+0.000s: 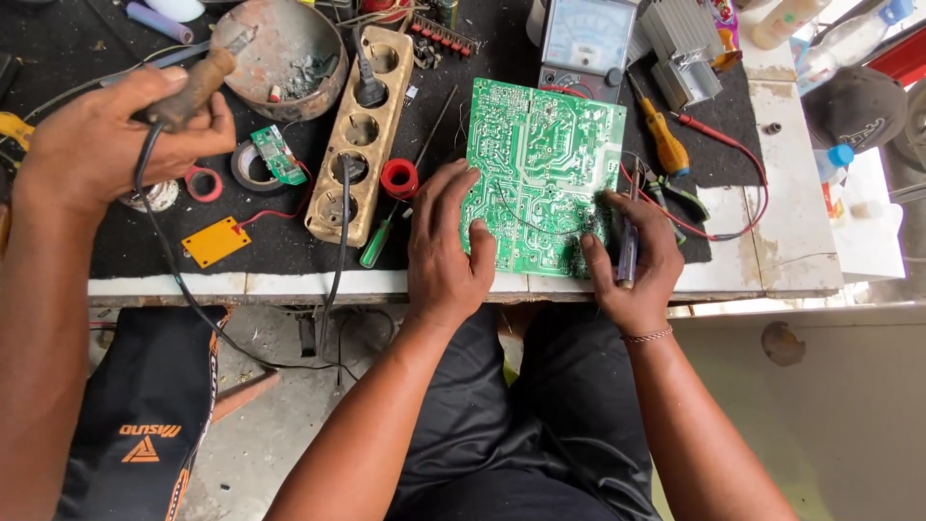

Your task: The person uses a screwdriver to scrape and clean the surface of a green circuit board. They work on various sections of the board, occasionally adjusting their grip and the board's position on the cluttered workbench.

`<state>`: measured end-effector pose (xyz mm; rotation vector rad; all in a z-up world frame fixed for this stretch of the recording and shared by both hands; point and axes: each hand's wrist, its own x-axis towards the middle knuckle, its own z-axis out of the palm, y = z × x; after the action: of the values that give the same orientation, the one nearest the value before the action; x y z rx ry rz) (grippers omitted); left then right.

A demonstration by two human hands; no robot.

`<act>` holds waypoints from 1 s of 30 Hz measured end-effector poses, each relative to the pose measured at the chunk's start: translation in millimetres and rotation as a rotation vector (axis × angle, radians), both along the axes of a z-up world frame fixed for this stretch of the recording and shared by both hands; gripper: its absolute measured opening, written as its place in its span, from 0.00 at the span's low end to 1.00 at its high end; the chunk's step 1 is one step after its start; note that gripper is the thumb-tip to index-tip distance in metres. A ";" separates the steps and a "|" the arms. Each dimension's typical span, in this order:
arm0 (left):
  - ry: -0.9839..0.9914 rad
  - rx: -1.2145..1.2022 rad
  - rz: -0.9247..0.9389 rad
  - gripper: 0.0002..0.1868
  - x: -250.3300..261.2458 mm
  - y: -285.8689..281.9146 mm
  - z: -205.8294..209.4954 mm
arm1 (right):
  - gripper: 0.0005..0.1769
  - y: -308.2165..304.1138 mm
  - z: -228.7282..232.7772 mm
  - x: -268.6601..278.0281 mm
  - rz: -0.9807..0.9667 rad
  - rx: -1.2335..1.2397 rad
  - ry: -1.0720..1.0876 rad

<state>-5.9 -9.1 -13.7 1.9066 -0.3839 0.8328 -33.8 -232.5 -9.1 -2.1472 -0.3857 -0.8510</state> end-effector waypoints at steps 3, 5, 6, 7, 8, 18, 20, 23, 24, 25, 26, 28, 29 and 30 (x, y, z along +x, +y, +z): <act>-0.021 0.003 -0.005 0.26 -0.6 0.3 -0.8 | 0.21 -0.4 -1.9 -1.3 -0.003 -0.001 0.000; -0.025 0.000 -0.005 0.27 0.2 0.4 -1.2 | 0.21 -0.2 -1.2 -0.5 -0.005 0.003 -0.004; -0.028 0.000 -0.006 0.27 0.1 0.6 -1.0 | 0.21 0.5 -0.8 -0.7 -0.006 0.003 -0.007; -0.030 0.008 -0.003 0.27 -0.1 0.6 -0.9 | 0.21 1.1 -0.5 -1.1 -0.008 0.005 -0.006; -0.032 0.015 0.001 0.27 -0.2 0.6 -1.0 | 0.21 1.6 -0.5 -1.4 -0.010 0.007 -0.004; -0.024 0.106 0.032 0.26 0.1 0.6 3.6 | 0.21 -0.8 -2.3 -1.4 -0.023 0.020 0.019; 0.007 0.101 0.015 0.26 -0.8 -0.5 4.2 | 0.22 -3.8 -7.4 -0.9 -0.047 -0.002 0.042; 0.033 0.111 0.001 0.26 -0.9 -1.5 2.7 | 0.22 -4.4 -8.2 0.0 -0.057 0.002 0.052; 0.037 0.113 0.001 0.26 -2.6 -1.4 2.9 | 0.22 -4.3 -9.2 -1.8 -0.057 0.004 0.056; 0.042 0.119 0.005 0.25 -1.7 -1.4 4.1 | 0.22 -4.3 -9.1 -1.2 -0.064 0.008 0.058; 0.047 0.124 0.010 0.24 -0.6 -1.2 5.5 | 0.23 -4.1 -8.8 -0.5 -0.071 0.012 0.060; 0.061 0.134 0.003 0.24 -1.5 -2.2 5.8 | 0.22 -4.4 -7.4 -0.8 -0.082 0.000 0.069; 0.076 0.142 -0.004 0.24 -2.8 -2.1 5.5 | 0.22 -4.0 -7.2 -1.3 -0.091 -0.012 0.079; 0.077 0.143 -0.001 0.24 -3.0 -1.4 5.6 | 0.22 -3.0 -6.6 -1.4 -0.088 -0.011 0.081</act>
<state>-8.9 -10.5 -8.1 2.0644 -0.4063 0.7453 -35.3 -235.5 -15.7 -2.2141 -0.2570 -0.8096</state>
